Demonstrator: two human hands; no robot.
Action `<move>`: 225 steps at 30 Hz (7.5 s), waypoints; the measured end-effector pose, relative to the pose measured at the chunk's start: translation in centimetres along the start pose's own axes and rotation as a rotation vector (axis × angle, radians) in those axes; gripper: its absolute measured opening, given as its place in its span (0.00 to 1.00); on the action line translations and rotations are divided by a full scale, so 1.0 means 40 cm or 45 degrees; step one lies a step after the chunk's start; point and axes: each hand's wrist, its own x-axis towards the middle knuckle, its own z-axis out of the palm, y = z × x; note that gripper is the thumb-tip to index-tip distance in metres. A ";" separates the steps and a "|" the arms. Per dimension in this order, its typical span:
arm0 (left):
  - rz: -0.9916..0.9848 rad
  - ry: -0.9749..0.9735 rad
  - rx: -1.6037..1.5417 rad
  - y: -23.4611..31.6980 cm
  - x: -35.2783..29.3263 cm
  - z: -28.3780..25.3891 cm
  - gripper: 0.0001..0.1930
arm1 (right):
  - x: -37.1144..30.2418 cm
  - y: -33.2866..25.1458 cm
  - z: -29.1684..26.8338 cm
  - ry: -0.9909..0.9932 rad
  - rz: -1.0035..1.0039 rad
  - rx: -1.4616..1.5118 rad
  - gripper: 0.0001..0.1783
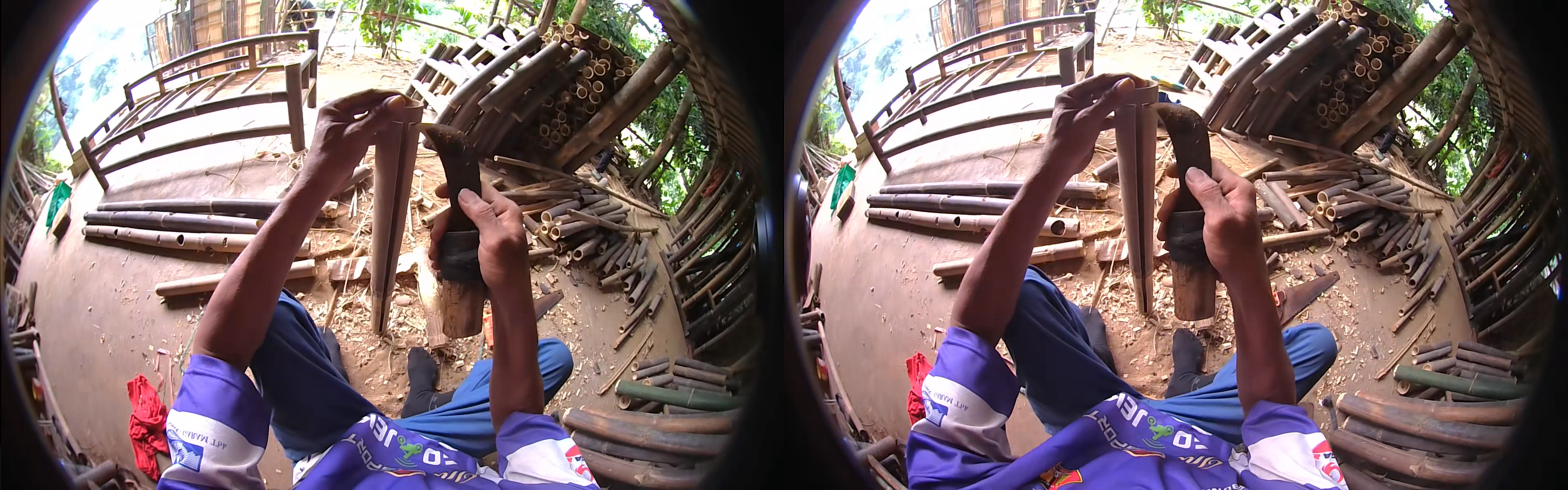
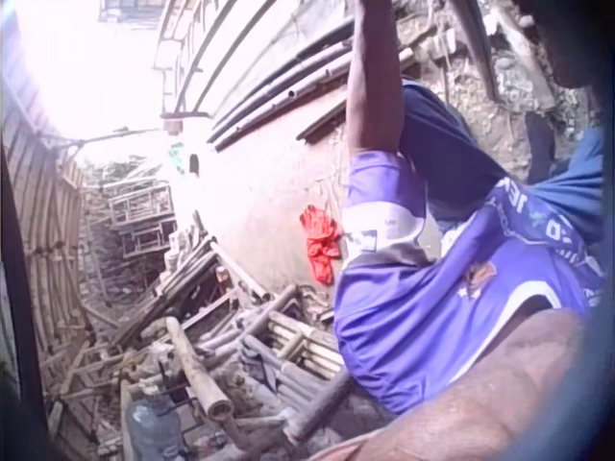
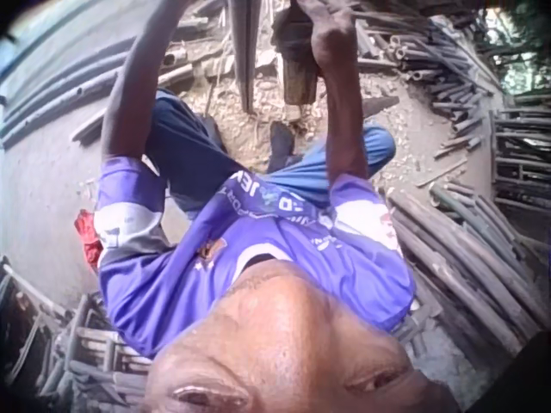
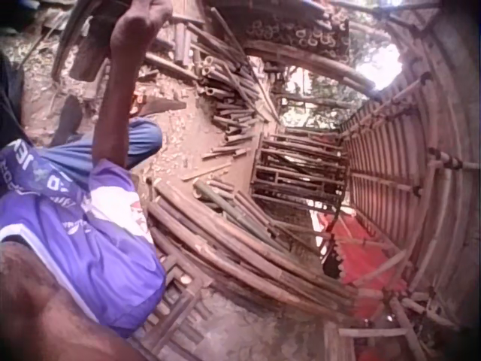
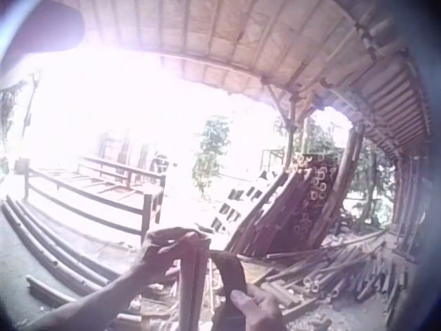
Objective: The person saws a segment of bamboo and then uses a chisel and mallet to split it.
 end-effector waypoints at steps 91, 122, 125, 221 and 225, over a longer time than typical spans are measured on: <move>-0.189 -0.335 0.100 -0.015 0.114 0.168 0.13 | -0.024 0.019 -0.157 0.374 -0.866 -1.750 0.33; -0.463 0.047 0.127 -0.347 0.281 -0.533 0.18 | -0.301 0.895 -0.149 -0.616 -0.259 -2.049 0.31; -0.529 0.328 0.098 -0.379 0.220 -0.521 0.20 | -0.310 0.869 -0.203 -0.766 -0.110 -2.138 0.30; -0.972 -0.074 1.232 -0.461 -0.194 -0.728 0.19 | 0.315 1.051 -0.775 0.416 0.738 -2.304 0.42; -1.211 -0.025 0.376 -0.469 -0.053 -0.469 0.20 | 0.275 0.921 -0.542 0.344 0.510 -1.521 0.34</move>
